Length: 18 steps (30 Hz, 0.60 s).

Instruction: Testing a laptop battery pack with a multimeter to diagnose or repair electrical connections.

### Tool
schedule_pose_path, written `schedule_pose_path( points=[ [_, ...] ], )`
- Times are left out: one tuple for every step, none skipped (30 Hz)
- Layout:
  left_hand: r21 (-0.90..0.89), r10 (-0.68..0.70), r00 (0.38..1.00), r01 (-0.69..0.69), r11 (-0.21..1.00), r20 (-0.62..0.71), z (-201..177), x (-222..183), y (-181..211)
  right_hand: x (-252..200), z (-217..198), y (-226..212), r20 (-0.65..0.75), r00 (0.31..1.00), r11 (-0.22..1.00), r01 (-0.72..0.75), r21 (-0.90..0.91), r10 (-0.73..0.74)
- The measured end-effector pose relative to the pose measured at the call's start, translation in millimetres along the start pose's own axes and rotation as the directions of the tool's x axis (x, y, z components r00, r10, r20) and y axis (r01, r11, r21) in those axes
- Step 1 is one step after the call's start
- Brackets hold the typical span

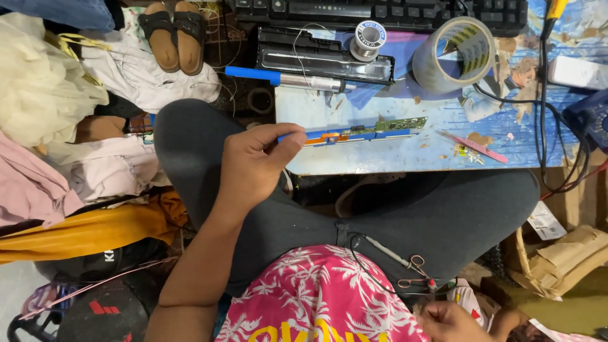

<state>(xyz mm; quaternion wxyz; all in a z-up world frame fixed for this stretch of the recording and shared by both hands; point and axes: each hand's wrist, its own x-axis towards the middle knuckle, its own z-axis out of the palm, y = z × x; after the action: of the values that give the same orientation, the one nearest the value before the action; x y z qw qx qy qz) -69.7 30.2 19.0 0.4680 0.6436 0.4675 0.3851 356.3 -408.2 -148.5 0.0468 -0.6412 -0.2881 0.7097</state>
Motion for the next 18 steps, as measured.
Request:
schedule_pose_path(
  points=[
    [-0.002,-0.001,1.0,0.001,1.0,0.002,0,-1,-1,-13,-2,-56,-0.001,1.0,1.0,-0.002,0.001,0.002],
    [-0.044,-0.032,0.999,0.033,0.998,0.012,-1,-1,-2,-34,2,-111,-0.046,0.982,0.971,-0.187,-0.147,0.183],
    [-0.086,-0.063,0.998,0.065,0.994,0.023,-2,-1,-3,-66,14,-162,-0.119,0.93,0.888,-0.366,-0.279,0.347],
    [-0.086,-0.063,0.998,0.065,0.994,0.024,-3,0,-1,-72,3,-166,-0.118,0.93,0.888,-0.366,-0.277,0.347],
    [-0.131,-0.106,0.994,0.107,0.986,0.019,-3,0,1,-78,-9,-170,-0.083,0.984,0.924,-0.177,-0.338,0.158],
    [-0.179,-0.145,0.989,0.146,0.973,0.018,-3,1,4,-84,-20,-174,-0.045,0.998,0.921,0.018,-0.389,-0.038],
    [-0.179,-0.142,0.99,0.143,0.973,0.021,-5,0,5,-85,-21,-182,-0.049,0.998,0.922,0.018,-0.387,-0.04],
    [-0.211,-0.156,0.987,0.161,0.964,0.041,-5,1,6,-88,-22,-190,-0.252,0.95,0.953,0.112,-0.281,-0.186],
    [-0.241,-0.17,0.984,0.18,0.954,0.062,-6,1,7,-91,-24,-197,-0.457,0.84,0.955,0.226,-0.194,-0.292],
    [-0.243,-0.167,0.984,0.178,0.954,0.065,-6,1,9,-89,-14,-228,-0.461,0.838,0.955,0.225,-0.194,-0.291],
    [-0.236,-0.167,0.983,0.18,0.955,0.074,-6,1,12,-87,-4,-258,-0.576,0.701,0.899,0.405,-0.163,-0.421],
    [-0.228,-0.169,0.982,0.183,0.956,0.083,-7,1,15,-85,6,-288,-0.682,0.528,0.806,0.571,-0.157,-0.507],
    [-0.229,-0.166,0.982,0.181,0.956,0.086,-7,-1,15,-69,4,-301,-0.684,0.525,0.806,0.571,-0.157,-0.506],
    [-0.253,-0.165,0.982,0.183,0.95,0.093,-6,-1,16,-54,0,-314,-0.674,0.467,0.706,0.699,-0.116,-0.573],
    [-0.277,-0.163,0.981,0.185,0.943,0.1,-4,-2,16,-39,-4,-327,-0.667,0.397,0.585,0.808,-0.072,-0.63],
    [-0.279,-0.159,0.982,0.183,0.943,0.106,-4,-3,19,-24,-6,-341,-0.672,0.393,0.585,0.808,-0.074,-0.628],
    [-0.283,-0.136,0.984,0.164,0.945,0.117,-4,-3,21,-10,-8,-356,-0.613,0.382,0.457,0.889,0.038,-0.692],
    [-0.29,-0.114,0.985,0.147,0.946,0.128,-4,-4,24,4,-11,-370,-0.555,0.355,0.323,0.933,0.158,-0.752]
  ],
)
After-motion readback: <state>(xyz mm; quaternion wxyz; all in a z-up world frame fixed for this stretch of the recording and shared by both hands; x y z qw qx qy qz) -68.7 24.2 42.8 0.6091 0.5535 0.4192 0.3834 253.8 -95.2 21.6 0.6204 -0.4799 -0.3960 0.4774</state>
